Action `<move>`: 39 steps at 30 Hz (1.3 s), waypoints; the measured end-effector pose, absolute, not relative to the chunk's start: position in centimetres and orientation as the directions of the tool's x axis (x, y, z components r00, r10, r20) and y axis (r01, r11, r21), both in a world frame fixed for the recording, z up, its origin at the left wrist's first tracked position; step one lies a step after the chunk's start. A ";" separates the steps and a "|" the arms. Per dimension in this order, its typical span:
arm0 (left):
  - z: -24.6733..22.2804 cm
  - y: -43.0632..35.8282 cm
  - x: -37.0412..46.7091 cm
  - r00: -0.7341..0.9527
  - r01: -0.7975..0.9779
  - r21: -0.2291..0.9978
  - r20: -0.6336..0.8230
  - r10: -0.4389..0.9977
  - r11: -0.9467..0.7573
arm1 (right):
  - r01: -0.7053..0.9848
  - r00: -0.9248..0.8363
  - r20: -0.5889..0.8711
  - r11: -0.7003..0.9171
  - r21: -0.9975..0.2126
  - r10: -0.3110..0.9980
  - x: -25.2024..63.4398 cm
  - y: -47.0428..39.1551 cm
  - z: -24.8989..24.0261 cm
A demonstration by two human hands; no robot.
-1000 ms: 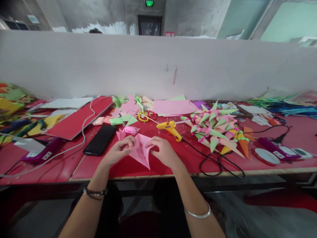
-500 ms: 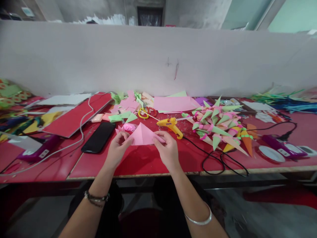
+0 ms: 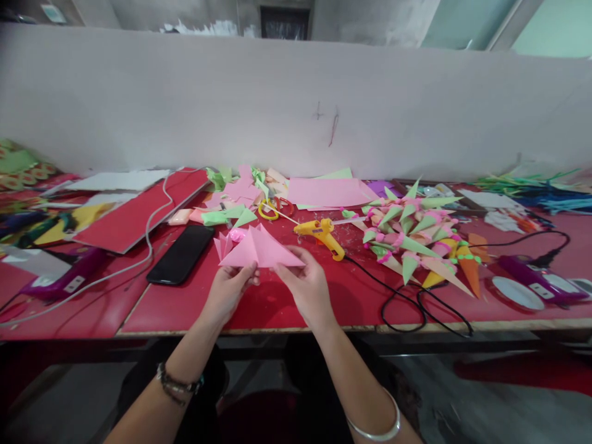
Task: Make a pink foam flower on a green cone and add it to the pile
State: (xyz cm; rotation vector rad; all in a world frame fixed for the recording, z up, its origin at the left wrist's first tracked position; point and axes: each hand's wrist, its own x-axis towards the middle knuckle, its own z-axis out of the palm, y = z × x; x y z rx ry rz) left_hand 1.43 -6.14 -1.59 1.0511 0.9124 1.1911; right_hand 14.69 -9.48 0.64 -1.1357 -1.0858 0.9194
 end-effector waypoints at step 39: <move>0.0 -7.3 0.6 0.323 0.191 0.851 0.417 0.850 -0.490 | 0.368 -0.054 0.307 0.304 -0.879 0.950 14.5 -10.8 0.9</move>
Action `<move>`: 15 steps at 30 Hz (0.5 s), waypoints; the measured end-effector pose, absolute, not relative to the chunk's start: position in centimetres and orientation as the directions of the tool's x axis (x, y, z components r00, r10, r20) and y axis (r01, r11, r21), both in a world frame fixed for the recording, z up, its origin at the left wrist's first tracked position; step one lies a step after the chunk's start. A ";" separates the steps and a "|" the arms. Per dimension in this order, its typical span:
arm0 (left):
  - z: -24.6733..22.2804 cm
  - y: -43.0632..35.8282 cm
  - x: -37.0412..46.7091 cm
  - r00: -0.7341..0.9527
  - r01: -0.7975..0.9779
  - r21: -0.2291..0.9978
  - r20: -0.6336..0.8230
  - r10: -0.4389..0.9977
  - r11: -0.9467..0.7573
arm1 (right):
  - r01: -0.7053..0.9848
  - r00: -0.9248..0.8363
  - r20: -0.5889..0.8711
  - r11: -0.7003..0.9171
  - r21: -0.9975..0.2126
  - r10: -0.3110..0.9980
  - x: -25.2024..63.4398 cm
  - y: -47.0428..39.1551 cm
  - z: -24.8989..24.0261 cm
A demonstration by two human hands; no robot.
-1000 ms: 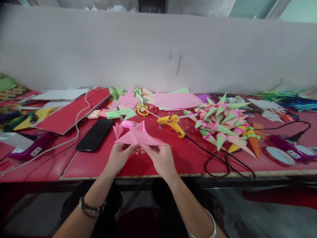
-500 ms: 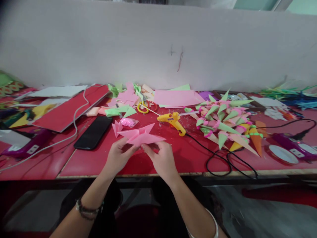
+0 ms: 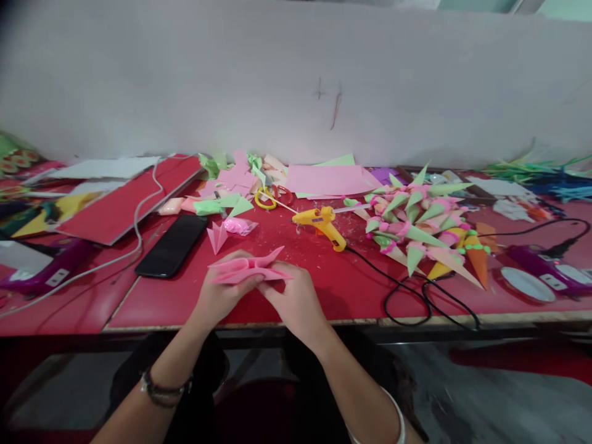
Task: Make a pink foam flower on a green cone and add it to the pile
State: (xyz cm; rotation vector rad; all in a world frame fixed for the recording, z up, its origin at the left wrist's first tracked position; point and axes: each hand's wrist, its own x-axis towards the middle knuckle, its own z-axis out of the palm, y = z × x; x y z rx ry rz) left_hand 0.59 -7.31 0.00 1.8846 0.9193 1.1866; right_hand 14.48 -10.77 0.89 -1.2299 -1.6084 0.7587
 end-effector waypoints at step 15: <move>-0.4 -7.3 0.9 0.302 0.085 0.958 0.239 0.923 -0.276 | 0.220 0.144 0.252 0.218 -0.951 0.957 14.7 -10.6 1.0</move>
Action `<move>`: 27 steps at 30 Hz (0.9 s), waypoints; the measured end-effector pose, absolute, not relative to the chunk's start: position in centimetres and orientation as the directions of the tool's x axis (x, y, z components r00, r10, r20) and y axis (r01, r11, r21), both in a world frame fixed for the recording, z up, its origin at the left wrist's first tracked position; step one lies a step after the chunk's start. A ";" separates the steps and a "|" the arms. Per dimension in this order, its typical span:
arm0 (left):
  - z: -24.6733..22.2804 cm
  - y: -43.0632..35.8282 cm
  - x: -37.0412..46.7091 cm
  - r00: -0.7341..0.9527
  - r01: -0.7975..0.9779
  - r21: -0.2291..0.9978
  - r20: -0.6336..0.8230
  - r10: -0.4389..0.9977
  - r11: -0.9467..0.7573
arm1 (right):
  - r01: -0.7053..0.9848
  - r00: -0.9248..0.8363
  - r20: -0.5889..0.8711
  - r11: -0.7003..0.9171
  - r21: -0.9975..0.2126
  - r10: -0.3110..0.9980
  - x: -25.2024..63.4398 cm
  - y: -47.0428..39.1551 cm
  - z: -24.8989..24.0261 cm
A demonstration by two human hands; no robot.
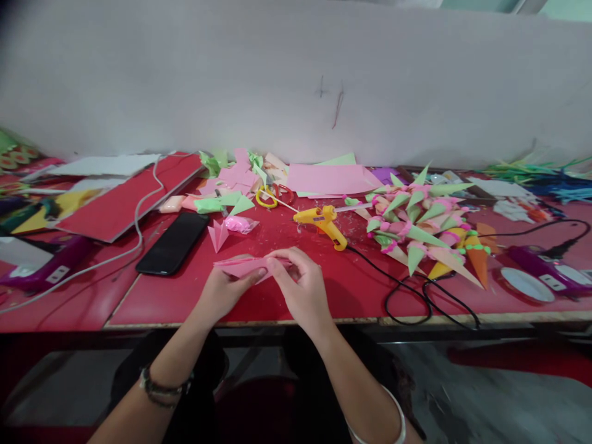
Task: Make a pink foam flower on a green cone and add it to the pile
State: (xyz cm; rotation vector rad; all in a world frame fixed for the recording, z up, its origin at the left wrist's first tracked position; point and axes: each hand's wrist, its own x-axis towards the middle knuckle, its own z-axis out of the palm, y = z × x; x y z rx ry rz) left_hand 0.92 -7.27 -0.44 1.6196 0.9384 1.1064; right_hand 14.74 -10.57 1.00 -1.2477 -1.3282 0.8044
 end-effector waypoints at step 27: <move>0.1 -7.2 0.0 0.371 0.257 0.940 0.120 0.921 -0.226 | 0.495 -0.015 0.201 0.182 -0.849 0.979 15.1 -11.1 1.5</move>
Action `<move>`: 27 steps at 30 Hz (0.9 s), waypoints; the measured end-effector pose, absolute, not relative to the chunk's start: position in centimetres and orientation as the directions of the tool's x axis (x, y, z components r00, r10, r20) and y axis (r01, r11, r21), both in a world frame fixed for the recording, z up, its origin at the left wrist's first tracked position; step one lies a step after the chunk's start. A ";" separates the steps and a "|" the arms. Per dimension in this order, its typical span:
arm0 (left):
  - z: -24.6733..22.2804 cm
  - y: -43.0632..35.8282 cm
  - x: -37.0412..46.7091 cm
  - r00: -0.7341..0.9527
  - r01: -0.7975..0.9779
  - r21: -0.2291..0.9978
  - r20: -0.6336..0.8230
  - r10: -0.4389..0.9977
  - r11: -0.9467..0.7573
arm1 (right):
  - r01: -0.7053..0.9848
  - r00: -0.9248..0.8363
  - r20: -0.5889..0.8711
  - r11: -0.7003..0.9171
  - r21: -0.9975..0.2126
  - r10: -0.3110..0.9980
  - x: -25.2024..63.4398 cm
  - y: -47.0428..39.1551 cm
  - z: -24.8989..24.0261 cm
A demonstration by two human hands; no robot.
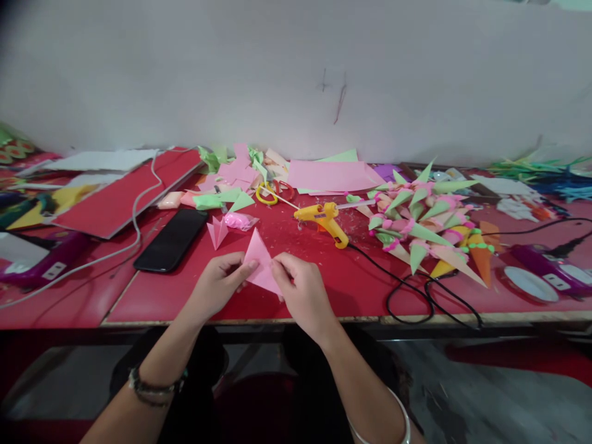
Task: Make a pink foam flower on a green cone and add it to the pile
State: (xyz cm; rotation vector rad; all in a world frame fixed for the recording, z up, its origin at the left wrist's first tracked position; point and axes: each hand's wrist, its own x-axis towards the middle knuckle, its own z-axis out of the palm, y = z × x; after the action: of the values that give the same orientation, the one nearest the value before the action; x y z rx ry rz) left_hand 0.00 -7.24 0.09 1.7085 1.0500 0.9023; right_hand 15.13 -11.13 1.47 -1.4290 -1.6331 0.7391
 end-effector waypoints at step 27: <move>0.2 -7.2 -0.5 0.387 -0.021 0.993 0.116 0.915 -0.117 | 0.301 -0.032 0.399 0.389 -0.870 0.916 14.7 -11.5 1.1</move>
State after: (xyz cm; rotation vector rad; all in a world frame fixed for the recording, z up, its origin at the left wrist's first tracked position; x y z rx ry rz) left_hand -0.54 -7.25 0.22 1.4593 0.8531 0.9899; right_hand 14.73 -11.49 1.08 -1.1178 -1.5699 0.7142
